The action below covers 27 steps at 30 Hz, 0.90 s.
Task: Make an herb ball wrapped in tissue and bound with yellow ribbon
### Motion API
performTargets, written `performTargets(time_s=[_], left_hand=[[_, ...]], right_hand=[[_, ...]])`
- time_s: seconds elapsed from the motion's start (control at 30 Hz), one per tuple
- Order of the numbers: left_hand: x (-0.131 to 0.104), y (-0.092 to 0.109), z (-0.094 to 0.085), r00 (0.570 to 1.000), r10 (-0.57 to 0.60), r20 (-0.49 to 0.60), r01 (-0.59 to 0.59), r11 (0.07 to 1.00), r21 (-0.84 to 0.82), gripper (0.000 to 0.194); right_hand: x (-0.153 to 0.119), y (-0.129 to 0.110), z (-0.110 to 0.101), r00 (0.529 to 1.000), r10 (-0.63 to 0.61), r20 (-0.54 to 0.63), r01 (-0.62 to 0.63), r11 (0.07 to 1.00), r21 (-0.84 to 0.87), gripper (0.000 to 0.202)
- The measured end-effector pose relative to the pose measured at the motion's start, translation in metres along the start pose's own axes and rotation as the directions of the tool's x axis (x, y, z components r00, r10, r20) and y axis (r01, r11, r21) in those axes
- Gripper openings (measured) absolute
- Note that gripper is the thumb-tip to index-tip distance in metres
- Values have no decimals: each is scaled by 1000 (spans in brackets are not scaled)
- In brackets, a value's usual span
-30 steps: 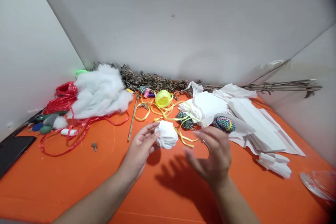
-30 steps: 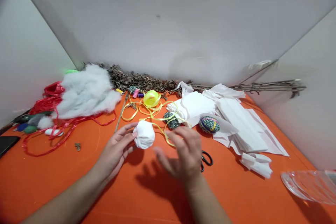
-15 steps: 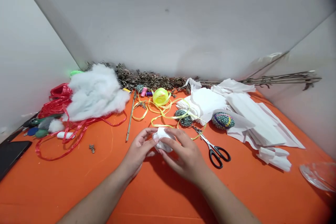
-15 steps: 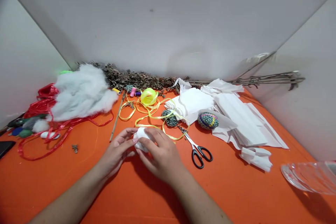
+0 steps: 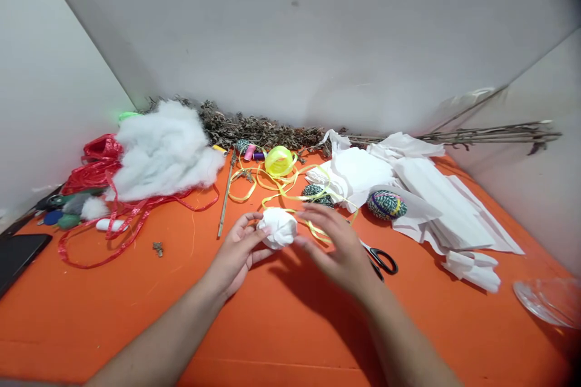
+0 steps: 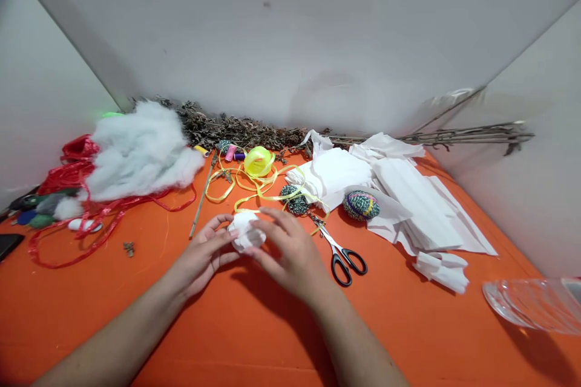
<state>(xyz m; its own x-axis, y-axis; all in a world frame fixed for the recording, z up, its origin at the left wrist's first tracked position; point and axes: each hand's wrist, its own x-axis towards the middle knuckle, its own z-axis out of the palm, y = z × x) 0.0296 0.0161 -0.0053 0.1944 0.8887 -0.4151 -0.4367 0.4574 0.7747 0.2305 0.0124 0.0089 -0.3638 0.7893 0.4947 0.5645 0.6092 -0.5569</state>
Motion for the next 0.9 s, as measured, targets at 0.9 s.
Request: performTargets(time_s=[0.9], left_hand=[[-1,-20,7,990,126,-62,-120,989,82,39]], right_hand=[[2,-10,3,794,606,46,-460,550,697,22]])
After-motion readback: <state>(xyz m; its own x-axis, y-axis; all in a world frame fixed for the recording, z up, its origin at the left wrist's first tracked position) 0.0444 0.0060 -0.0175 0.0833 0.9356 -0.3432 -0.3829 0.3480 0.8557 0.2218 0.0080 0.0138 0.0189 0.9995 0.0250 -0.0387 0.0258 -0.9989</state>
